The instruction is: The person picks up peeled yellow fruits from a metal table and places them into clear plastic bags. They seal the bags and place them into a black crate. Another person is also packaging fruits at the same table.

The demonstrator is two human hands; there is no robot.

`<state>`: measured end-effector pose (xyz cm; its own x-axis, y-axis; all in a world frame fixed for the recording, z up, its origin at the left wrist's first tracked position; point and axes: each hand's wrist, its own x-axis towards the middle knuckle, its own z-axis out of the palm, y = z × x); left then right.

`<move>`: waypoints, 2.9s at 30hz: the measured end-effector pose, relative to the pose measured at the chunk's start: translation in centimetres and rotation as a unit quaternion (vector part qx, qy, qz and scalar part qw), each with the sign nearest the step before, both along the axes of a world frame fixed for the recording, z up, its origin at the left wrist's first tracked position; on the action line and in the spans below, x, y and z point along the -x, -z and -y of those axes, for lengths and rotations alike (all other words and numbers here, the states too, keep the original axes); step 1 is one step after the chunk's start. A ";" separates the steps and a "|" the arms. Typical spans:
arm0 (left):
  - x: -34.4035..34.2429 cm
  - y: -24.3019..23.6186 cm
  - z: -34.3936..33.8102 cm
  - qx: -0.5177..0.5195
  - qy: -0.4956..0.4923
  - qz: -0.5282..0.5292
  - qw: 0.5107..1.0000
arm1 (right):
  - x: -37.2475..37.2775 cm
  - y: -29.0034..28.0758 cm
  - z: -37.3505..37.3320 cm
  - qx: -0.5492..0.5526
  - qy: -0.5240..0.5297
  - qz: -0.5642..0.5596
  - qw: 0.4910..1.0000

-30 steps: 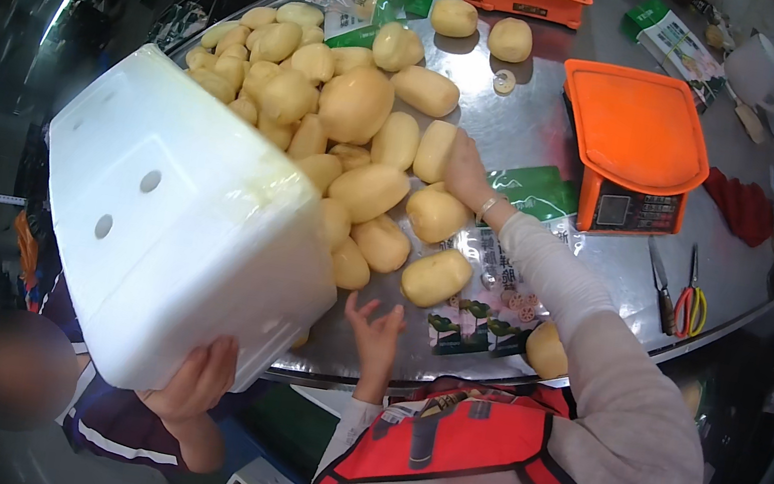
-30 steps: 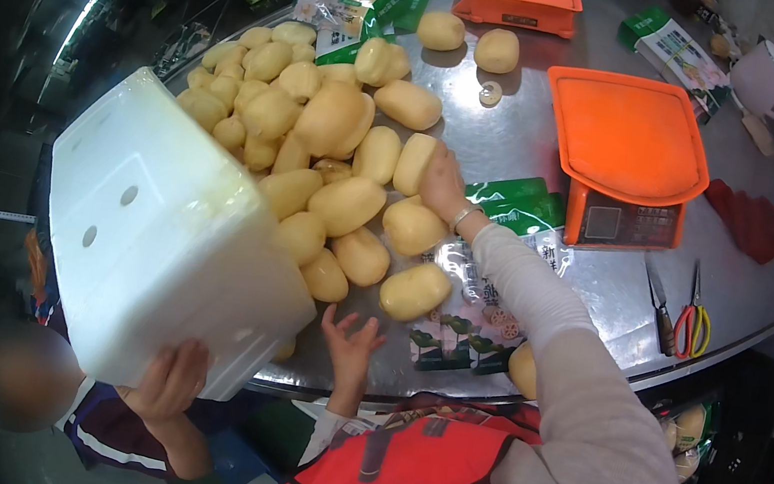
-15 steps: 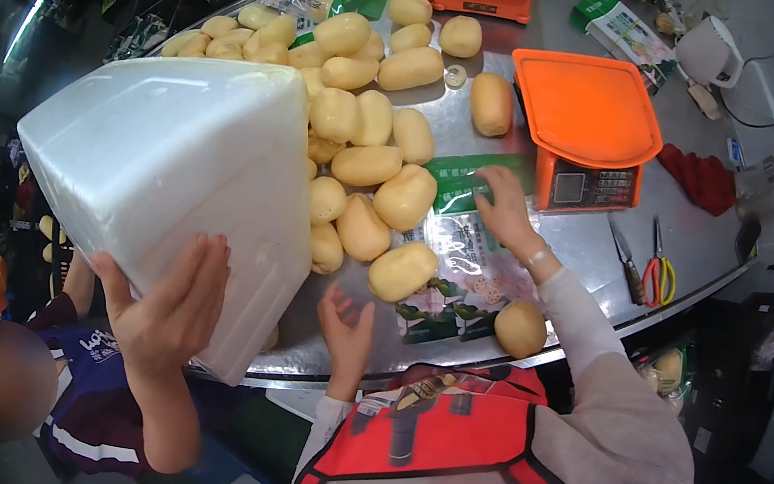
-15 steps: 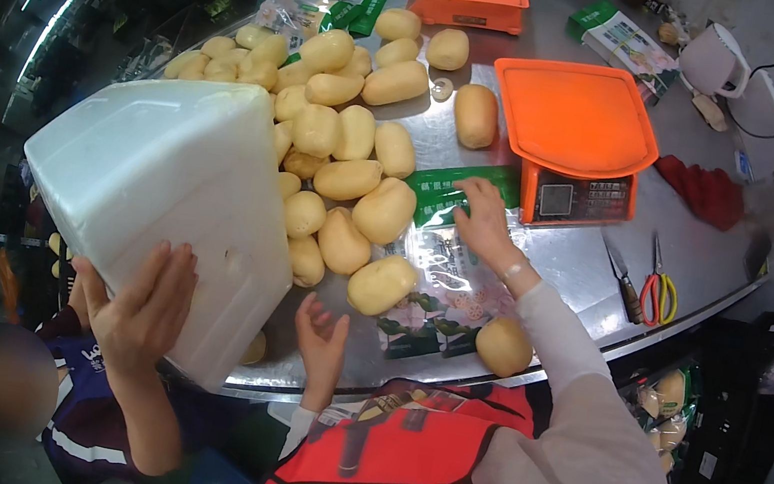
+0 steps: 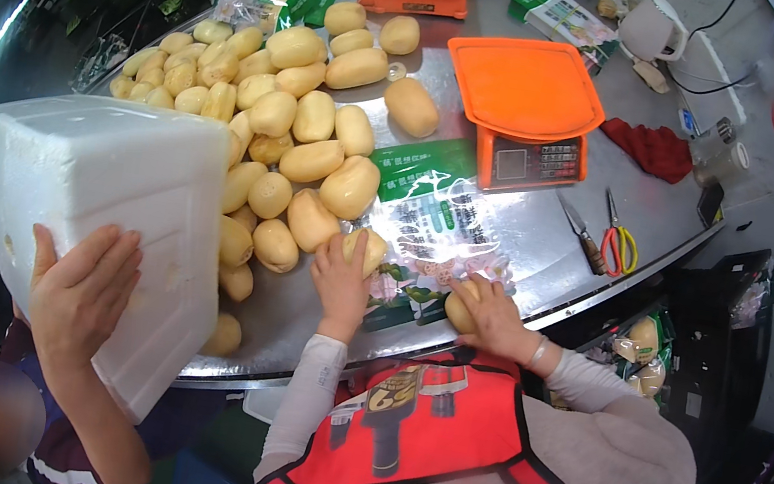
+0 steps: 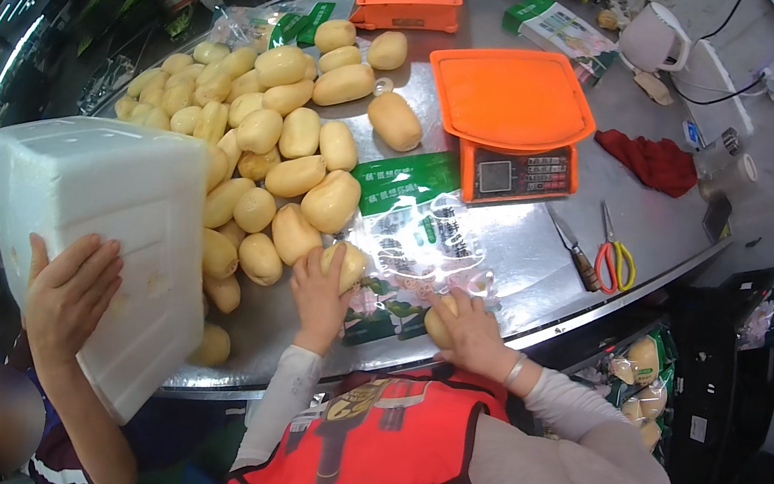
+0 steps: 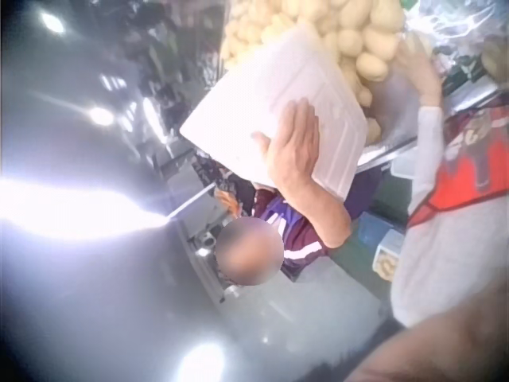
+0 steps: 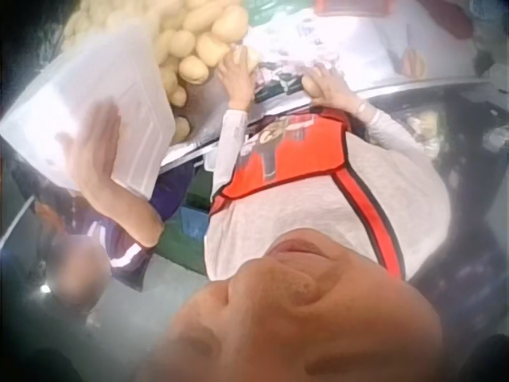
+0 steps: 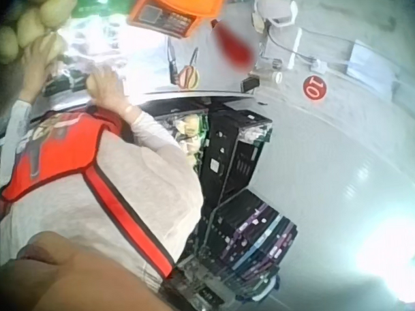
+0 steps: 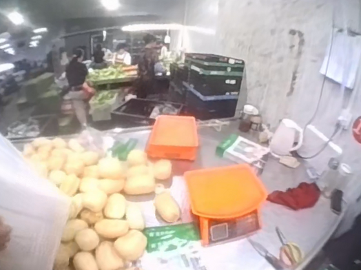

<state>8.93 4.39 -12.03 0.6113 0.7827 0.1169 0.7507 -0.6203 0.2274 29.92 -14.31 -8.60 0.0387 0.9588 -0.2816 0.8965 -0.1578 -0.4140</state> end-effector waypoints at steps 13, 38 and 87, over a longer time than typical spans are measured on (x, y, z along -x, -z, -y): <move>11.1 -0.4 3.3 -0.004 -0.030 -0.013 0.999 | -3.5 1.6 -9.2 -0.095 0.184 -0.365 0.908; 22.3 2.4 3.1 -0.073 -0.452 0.028 0.889 | -3.0 1.3 -26.5 -0.334 -0.080 0.035 0.939; 1.4 -8.7 11.0 0.501 -0.019 0.448 0.740 | 2.6 -9.0 -9.5 0.074 0.034 -0.556 0.827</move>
